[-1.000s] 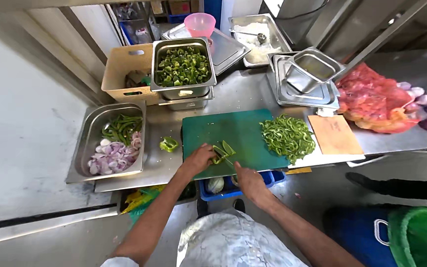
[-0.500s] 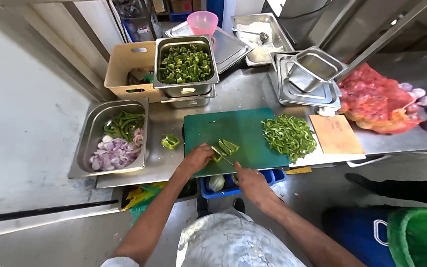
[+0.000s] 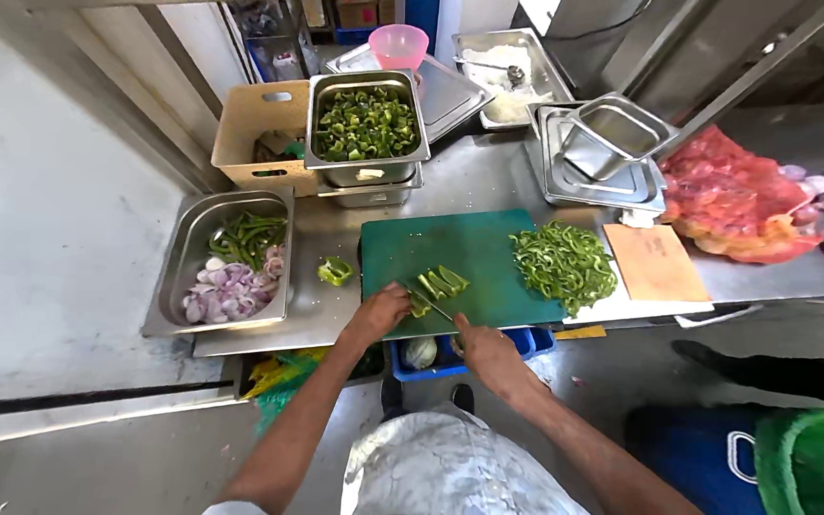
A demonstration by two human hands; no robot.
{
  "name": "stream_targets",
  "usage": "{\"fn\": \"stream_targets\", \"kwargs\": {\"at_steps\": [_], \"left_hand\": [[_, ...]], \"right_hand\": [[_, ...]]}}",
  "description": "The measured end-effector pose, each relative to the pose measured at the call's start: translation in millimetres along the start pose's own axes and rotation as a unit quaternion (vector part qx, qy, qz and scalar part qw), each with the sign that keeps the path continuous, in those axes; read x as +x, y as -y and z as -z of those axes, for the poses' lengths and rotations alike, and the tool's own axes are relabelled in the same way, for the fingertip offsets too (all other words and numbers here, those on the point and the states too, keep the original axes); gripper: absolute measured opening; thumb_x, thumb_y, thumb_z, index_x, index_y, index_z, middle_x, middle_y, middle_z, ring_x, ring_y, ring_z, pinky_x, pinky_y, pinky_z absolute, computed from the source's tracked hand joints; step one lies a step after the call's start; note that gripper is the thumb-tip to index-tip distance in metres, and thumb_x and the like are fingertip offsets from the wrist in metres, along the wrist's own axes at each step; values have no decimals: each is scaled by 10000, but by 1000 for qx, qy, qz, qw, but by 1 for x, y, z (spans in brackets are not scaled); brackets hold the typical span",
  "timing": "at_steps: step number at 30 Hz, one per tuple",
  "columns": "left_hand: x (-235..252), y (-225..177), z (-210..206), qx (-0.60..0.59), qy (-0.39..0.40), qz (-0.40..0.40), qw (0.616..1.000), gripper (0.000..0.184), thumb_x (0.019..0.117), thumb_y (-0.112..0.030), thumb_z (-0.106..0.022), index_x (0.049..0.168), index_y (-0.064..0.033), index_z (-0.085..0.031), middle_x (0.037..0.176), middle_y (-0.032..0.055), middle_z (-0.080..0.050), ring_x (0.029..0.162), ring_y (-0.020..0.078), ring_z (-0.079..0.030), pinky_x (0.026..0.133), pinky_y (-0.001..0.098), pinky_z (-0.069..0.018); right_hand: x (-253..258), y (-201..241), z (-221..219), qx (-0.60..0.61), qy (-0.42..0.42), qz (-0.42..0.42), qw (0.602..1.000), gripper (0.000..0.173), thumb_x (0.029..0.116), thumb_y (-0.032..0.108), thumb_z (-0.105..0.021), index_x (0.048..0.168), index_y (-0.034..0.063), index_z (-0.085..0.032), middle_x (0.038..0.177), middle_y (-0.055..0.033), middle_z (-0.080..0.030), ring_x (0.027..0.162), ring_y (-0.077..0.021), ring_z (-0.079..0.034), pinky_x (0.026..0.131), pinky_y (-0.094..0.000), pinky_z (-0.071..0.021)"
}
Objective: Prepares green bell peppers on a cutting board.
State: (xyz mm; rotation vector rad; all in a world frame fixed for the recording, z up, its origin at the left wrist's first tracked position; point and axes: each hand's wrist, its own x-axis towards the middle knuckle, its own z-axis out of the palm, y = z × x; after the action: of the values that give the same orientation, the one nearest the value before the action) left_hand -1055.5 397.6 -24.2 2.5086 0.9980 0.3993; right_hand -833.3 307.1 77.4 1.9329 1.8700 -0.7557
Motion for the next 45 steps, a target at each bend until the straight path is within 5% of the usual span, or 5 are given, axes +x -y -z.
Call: {"fn": "stream_targets", "kwargs": {"at_steps": [10,17,27,38,45], "left_hand": [[0,1,-2,23,-17,16,999,87,953,-154,-713,987,-130,-790,1097,53,-690,1135,233,-621,1021,383,-533],[13,4,-4,-3,-10,-20,1000,100,924,-201,-751,973,-119,-781,1437,24,-598,1471,248,-406,1211,422,-384],[33,-15,-23,-13,-32,45,998,214,914,-352,-767,959,-142,-773,1074,49,-703,1089,219,-650,976,400,-554],[28,-16,-32,-31,-87,37,995,246,897,-342,-802,896,-100,-756,1020,57,-706,1013,212,-668,930,373,-573],[12,-14,-19,-84,-98,63,990,292,825,-350,-866,993,-127,-779,1159,57,-696,1165,209,-635,1027,394,-542]], "right_hand": [[36,-8,-21,66,8,26,997,389,1036,208,-509,1420,171,-462,1033,-189,-703,978,-396,-711,820,-580,-574],[42,-29,-12,74,-8,4,997,387,1037,189,-510,1421,166,-464,1014,-189,-705,967,-398,-713,814,-574,-572],[20,-32,7,67,-45,-34,996,370,1029,170,-515,1397,158,-472,979,-183,-698,940,-390,-714,788,-561,-579],[43,-19,-29,94,27,-17,995,449,1006,192,-589,1424,137,-437,1068,-200,-690,1013,-408,-700,838,-593,-568],[20,-18,0,75,19,-15,997,374,1023,179,-529,1390,155,-460,1044,-193,-694,999,-401,-705,823,-584,-570]]}}
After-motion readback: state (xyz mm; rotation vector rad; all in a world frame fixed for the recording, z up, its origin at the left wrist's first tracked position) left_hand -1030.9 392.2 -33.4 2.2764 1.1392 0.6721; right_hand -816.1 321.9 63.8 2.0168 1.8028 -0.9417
